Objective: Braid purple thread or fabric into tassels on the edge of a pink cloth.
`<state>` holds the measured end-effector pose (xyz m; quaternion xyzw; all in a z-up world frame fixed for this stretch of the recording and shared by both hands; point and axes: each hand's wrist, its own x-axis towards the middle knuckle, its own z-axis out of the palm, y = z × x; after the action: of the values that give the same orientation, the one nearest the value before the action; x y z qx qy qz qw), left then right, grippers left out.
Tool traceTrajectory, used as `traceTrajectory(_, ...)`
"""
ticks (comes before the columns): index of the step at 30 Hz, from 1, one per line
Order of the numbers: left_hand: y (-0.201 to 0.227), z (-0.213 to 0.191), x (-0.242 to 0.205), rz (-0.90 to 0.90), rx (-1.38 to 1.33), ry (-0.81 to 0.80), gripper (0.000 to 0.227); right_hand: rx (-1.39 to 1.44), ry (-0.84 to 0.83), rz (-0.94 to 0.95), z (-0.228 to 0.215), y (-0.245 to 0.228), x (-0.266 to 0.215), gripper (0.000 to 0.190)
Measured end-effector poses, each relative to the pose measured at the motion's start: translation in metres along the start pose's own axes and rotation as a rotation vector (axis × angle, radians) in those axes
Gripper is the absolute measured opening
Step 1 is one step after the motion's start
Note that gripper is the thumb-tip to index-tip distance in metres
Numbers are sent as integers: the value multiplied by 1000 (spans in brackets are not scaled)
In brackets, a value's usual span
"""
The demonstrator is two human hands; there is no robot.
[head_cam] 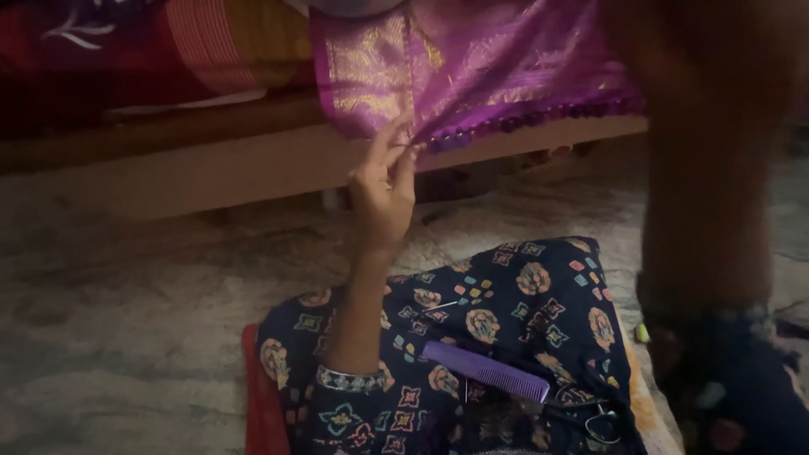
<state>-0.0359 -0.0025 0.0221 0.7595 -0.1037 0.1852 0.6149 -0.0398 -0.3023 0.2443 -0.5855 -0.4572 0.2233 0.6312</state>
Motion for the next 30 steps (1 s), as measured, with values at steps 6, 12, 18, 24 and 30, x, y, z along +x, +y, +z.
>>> traceTrajectory(6, -62, 13, -6, 173, -240, 89, 24, 111, -119, 2, 144, 136, 9, 19)
traceTrajectory(12, -59, 14, -1, -24, -767, 32, 20, 88, 188, 414, 186, 270, -3, 10)
traceTrajectory(18, -83, 24, -5, -195, -683, 86, 24, -100, 428, 447, 136, 347, -1, 30)
traceTrajectory(24, -98, 37, -14, -139, -588, 160, 24, 372, 883, 200, 97, 276, 77, 34)
traceTrajectory(30, -68, 19, -13, -53, -441, 185, 22, -21, 1147, 237, 103, 302, 88, 21)
